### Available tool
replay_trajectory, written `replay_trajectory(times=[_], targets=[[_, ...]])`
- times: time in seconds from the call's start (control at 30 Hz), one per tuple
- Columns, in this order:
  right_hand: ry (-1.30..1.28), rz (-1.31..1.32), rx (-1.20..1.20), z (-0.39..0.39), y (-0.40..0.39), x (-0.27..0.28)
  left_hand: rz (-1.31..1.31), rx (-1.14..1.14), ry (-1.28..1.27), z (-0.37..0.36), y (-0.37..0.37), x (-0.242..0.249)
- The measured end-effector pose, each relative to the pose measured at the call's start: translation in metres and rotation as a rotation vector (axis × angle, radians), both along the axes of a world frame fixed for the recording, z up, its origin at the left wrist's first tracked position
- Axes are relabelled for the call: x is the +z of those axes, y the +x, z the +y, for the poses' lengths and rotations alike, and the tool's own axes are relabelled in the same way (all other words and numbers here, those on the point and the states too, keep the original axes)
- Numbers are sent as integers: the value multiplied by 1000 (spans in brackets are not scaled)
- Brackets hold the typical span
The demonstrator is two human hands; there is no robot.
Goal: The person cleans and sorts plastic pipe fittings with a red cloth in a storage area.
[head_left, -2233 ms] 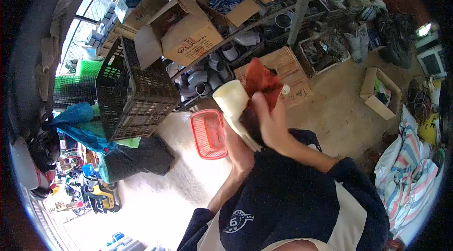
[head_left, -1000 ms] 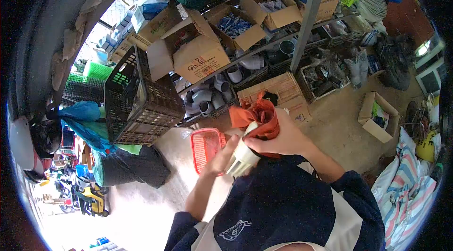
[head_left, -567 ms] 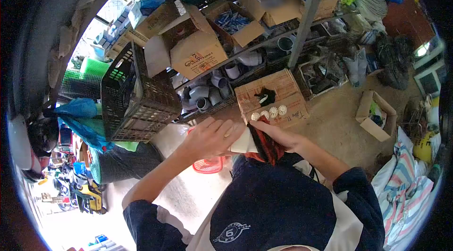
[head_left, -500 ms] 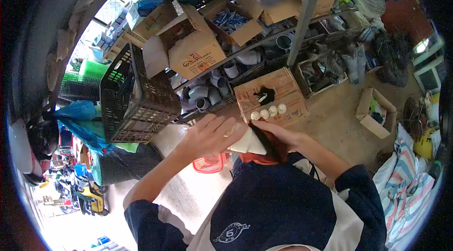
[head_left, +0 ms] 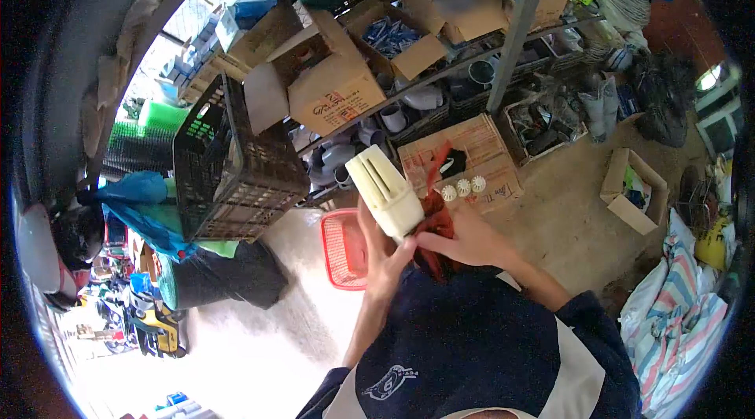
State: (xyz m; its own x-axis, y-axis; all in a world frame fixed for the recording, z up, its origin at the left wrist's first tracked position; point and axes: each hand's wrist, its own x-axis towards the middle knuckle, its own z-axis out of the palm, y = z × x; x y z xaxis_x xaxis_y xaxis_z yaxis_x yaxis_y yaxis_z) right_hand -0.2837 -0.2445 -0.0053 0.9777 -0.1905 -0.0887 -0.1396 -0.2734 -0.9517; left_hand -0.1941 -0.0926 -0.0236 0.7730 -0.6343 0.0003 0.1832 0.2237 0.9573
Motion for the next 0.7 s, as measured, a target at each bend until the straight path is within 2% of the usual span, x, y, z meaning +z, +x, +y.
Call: replay_trajectory(times=[0.03,0.13,0.27,0.33,0.37,0.43,0.47,0.5,0.53,0.57,0.6,0.63,0.7], targets=[[53,-15,16,1,1,-2,73,-3,162,9,1,-13],[195,-82,-71,11,6,-14,401,-9,35,22,7,-11],[489,-19,-309,7,7,-56,235,-163,-180,40,17,-31],[606,-7,-459,-7,5,-55,258,-84,-171,37,16,-21],[576,-15,-632,-6,2,-62,309,-51,-149,37,16,-20],[595,-175,-453,-3,-8,-37,438,40,-97,36,11,-10],[601,-253,-367,-1,-15,-23,464,6,-85,37,9,-14],[569,-199,-376,12,-20,-15,491,-31,-73,38,8,-21],[525,-155,-272,20,-20,-9,515,-73,-61,35,7,-21],[476,-118,-165,27,-20,-3,314,-125,55,30,6,-16],[525,-199,-130,43,-9,13,116,-203,20,15,7,5],[195,-265,-172,48,-1,5,-123,-186,134,12,3,-7],[233,-274,-343,53,10,-9,-349,-162,296,16,-5,-18]])
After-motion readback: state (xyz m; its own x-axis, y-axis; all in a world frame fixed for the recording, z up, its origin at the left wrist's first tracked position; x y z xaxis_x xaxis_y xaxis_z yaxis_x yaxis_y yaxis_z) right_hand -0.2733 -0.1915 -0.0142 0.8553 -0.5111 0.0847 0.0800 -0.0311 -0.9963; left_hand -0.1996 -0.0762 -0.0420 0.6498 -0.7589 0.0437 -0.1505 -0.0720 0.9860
